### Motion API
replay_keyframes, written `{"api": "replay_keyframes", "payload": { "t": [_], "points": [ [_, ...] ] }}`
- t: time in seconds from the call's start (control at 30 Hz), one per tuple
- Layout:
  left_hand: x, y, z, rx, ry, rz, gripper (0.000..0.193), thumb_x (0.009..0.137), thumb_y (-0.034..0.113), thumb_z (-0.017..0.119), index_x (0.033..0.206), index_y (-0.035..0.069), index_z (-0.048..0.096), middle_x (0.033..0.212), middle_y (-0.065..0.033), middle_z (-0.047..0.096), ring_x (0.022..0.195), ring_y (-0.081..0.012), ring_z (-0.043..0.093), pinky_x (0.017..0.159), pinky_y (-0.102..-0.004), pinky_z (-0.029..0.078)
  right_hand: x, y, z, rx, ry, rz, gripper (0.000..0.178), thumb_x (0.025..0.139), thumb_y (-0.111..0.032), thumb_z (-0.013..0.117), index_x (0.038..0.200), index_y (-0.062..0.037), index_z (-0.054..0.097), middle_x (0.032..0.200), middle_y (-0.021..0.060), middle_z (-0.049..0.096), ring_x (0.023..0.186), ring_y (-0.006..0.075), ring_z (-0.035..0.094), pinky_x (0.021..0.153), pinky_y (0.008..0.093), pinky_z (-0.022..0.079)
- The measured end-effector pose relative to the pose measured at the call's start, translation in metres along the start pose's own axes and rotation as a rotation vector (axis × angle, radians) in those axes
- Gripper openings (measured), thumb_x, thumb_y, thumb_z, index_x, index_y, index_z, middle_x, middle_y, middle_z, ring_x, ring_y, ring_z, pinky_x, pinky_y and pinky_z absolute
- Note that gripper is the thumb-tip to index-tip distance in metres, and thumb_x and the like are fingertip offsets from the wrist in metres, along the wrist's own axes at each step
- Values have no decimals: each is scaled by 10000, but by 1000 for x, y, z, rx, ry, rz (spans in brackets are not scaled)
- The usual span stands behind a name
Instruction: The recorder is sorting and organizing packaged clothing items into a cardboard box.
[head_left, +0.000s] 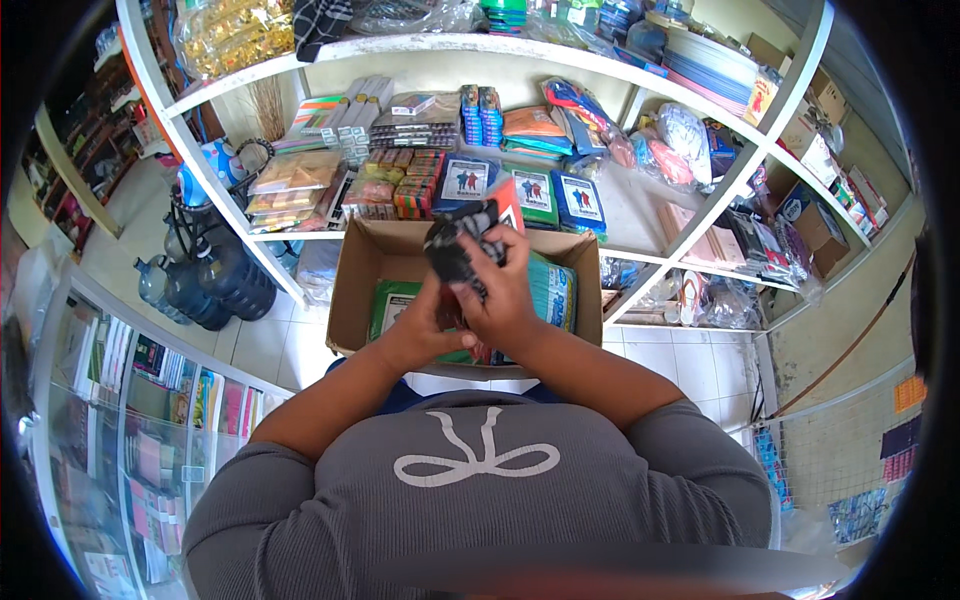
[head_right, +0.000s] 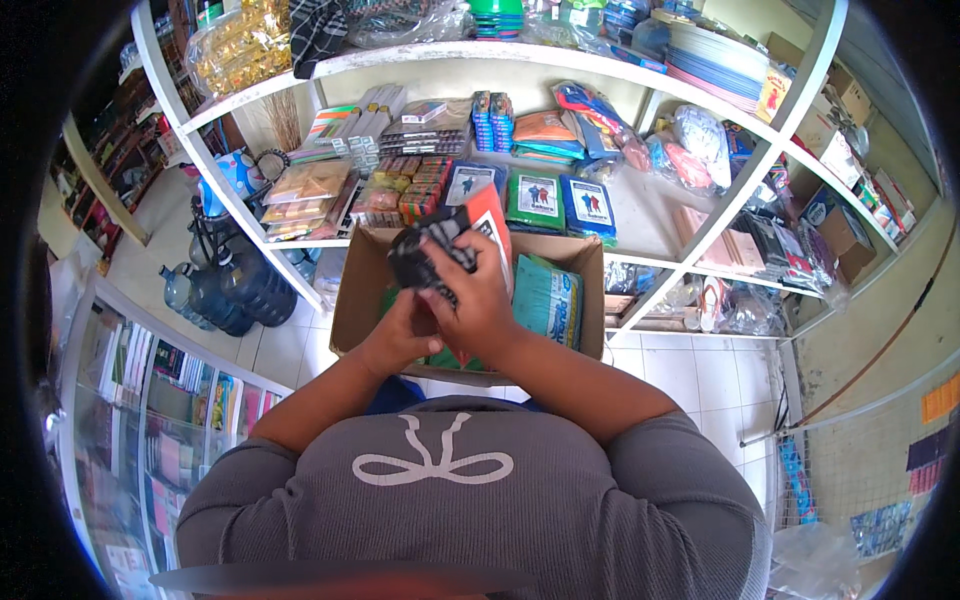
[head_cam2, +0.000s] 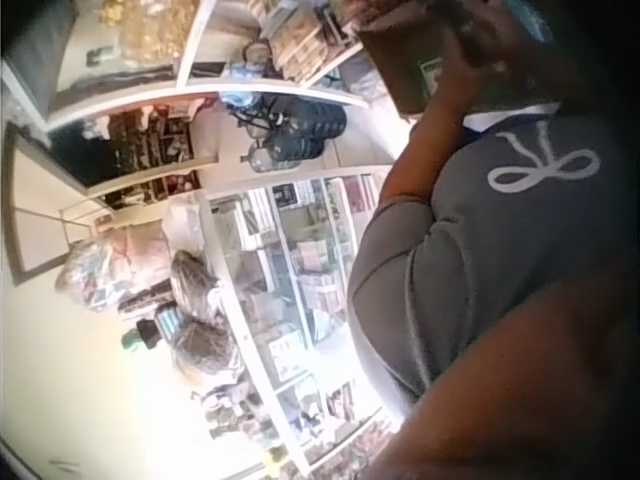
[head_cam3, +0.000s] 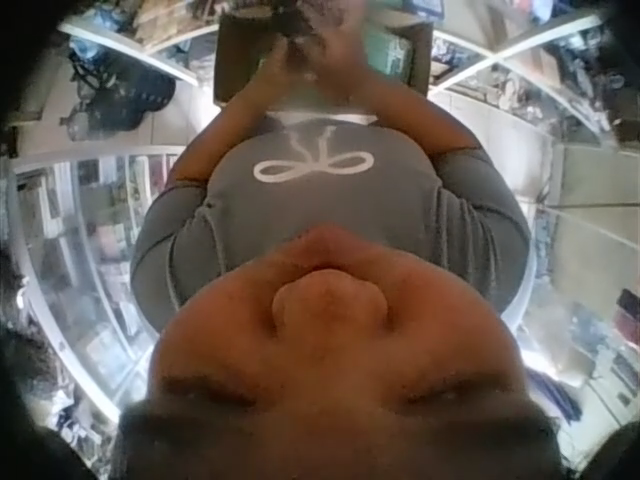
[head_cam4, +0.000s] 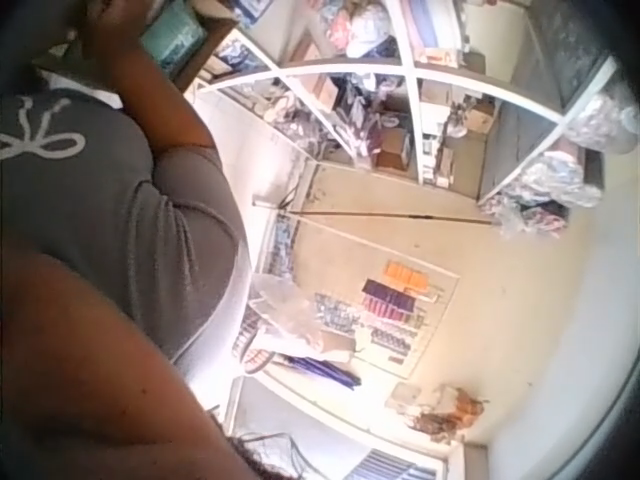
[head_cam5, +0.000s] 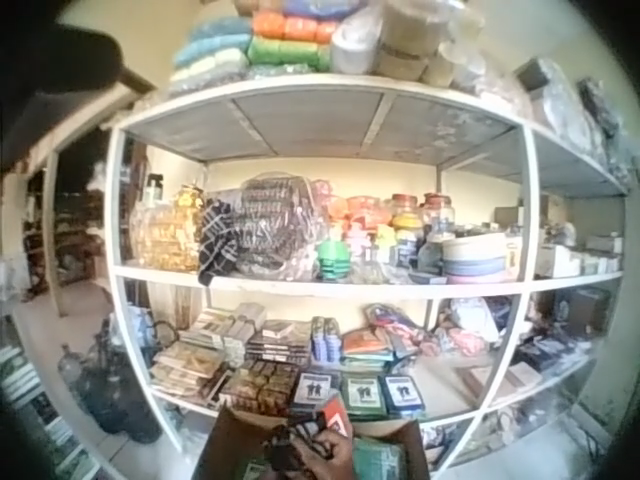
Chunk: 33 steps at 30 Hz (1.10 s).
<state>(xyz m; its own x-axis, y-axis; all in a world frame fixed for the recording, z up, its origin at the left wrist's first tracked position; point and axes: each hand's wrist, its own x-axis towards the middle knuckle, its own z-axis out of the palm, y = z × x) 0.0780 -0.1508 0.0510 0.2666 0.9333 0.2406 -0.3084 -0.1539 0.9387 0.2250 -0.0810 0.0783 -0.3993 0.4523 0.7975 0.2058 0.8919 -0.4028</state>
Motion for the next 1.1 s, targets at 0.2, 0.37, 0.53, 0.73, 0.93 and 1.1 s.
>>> {"api": "replay_keyframes", "payload": {
  "t": [0.2, 0.37, 0.53, 0.73, 0.93, 1.1],
  "points": [
    [2, 3, 4, 129, 0, 161, 900, 758, 153, 750, 1458, 79, 190, 1409, -139, 369, 1265, -237, 436, 1047, -387, 369, -17, 8, 12, 181, 106, 72, 476, 841, -241, 623, 1249, -9, 540, 1172, 233, 389, 1102, 377, 424, 957, 421, 362],
    [1, 19, 6, -211, 148, 93, 877, 768, 298, 690, 1456, 71, 195, 1367, -153, 411, 1246, -274, 458, 1027, -406, 406, -46, -2, 15, 155, -215, 11, 502, 793, -219, 681, 1262, -91, 558, 1179, 201, 393, 1123, 371, 414, 976, 444, 350],
    [4, 18, 0, -443, 99, 168, 827, 792, 344, 656, 1436, 36, 237, 1352, -133, 446, 1235, -261, 477, 1028, -397, 410, -17, 1, -4, -23, -207, -131, 500, 753, -226, 725, 1226, -123, 600, 1170, 171, 424, 1061, 346, 455, 926, 419, 388],
    [-2, 2, 4, -292, 124, 169, 852, 774, 463, 684, 1404, 17, 322, 1351, -118, 460, 1231, -239, 484, 1032, -383, 403, -18, 12, 15, 94, 85, 195, 470, 859, -239, 628, 1276, -46, 528, 1163, 219, 418, 1061, 374, 452, 942, 447, 382],
    [7, 11, 0, -659, 80, 131, 783, 872, 531, 564, 1406, 16, 312, 1319, -159, 490, 1204, -270, 514, 1013, -414, 426, -40, 5, 12, 16, -285, -80, 544, 763, -244, 712, 1258, -80, 554, 1167, 219, 426, 1067, 375, 463, 941, 455, 386],
    [2, -4, -13, -615, 62, 159, 638, 899, 322, 542, 1413, 26, 307, 1345, -165, 472, 1240, -295, 488, 1055, -445, 393, -38, 25, 13, -10, -53, 129, 541, 737, -219, 732, 1245, -117, 577, 1163, 191, 434, 1050, 366, 471, 904, 431, 413]
  ]
}}
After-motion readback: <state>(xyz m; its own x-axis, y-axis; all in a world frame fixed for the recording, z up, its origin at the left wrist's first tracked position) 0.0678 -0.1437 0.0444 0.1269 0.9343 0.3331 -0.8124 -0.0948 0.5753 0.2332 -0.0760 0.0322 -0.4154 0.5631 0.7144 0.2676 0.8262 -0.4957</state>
